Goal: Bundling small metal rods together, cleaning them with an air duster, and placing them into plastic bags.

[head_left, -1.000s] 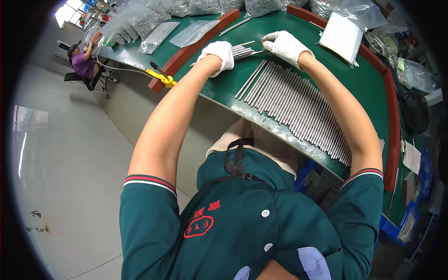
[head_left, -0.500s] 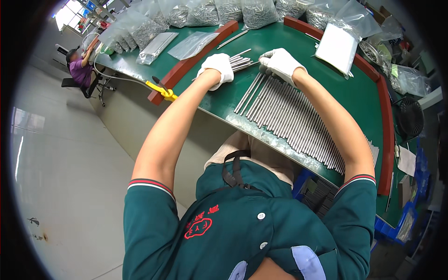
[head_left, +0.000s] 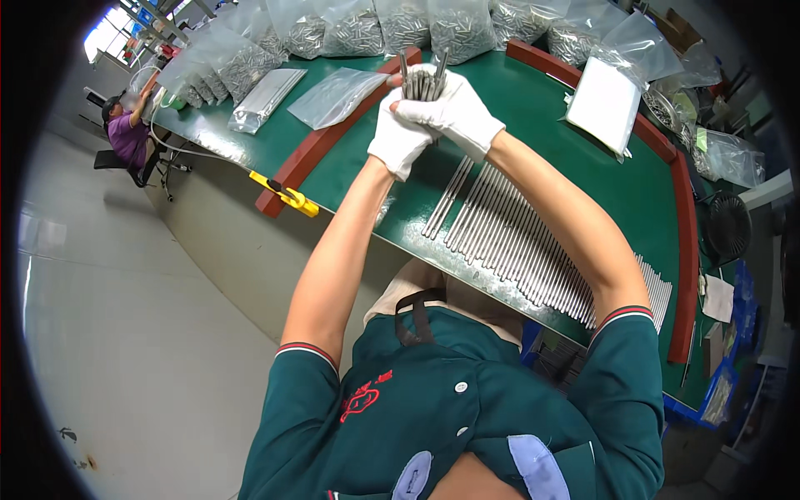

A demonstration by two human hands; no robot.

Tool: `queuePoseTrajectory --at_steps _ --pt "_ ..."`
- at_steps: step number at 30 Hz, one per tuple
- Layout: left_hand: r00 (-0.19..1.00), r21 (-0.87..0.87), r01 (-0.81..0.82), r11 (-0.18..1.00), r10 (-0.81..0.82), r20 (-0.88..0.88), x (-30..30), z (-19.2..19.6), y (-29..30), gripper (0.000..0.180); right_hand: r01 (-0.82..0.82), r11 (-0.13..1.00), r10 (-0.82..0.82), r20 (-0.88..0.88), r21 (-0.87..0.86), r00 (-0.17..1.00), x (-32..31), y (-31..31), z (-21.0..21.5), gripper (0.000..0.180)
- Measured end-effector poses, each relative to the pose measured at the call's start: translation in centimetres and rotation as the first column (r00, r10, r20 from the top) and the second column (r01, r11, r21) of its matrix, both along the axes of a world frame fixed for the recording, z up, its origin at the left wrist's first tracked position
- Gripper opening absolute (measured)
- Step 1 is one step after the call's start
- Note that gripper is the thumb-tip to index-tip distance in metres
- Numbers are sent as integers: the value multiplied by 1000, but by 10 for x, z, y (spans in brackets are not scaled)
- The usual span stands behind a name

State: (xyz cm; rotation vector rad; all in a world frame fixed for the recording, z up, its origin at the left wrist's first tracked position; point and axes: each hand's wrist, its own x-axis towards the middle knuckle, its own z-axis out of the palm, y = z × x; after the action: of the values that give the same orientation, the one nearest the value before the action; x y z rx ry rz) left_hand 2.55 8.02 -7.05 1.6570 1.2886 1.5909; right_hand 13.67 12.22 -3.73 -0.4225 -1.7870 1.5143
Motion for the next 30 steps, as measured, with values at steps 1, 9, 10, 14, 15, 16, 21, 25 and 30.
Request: queuePoseTrajectory --at_steps 1,9,10,14,15,16,21,25,30 --pt "996 6 36 999 -36 75 1 -8 -1 31 -6 1000 5 72 24 997 1 4 -7 38" --pt "929 -62 128 990 -98 356 6 -24 -5 49 -127 990 132 102 -60 986 2 4 -7 48" --pt "944 -34 101 994 -85 319 7 -31 -5 47 -68 997 64 130 24 989 2 3 -10 45" --pt "811 2 225 974 -188 554 5 -41 -10 36 96 984 -109 84 149 990 -6 -17 -12 24" --pt "765 -10 235 972 -178 619 8 -37 -12 35 114 983 -132 120 146 984 -3 -20 -11 28" --pt "907 -17 189 982 -168 387 4 -32 -10 35 120 982 -138 120 148 983 -4 -18 -8 28" --pt "932 -138 287 948 -242 270 -7 -12 -24 48 -71 997 72 50 -29 996 6 -15 -6 61" --pt "914 -69 294 953 -259 311 -3 -14 -22 43 -126 991 112 209 51 972 14 -4 -1 68" --pt "950 -145 259 955 -225 214 -5 -13 -22 39 -223 973 204 220 62 954 16 -2 12 72"
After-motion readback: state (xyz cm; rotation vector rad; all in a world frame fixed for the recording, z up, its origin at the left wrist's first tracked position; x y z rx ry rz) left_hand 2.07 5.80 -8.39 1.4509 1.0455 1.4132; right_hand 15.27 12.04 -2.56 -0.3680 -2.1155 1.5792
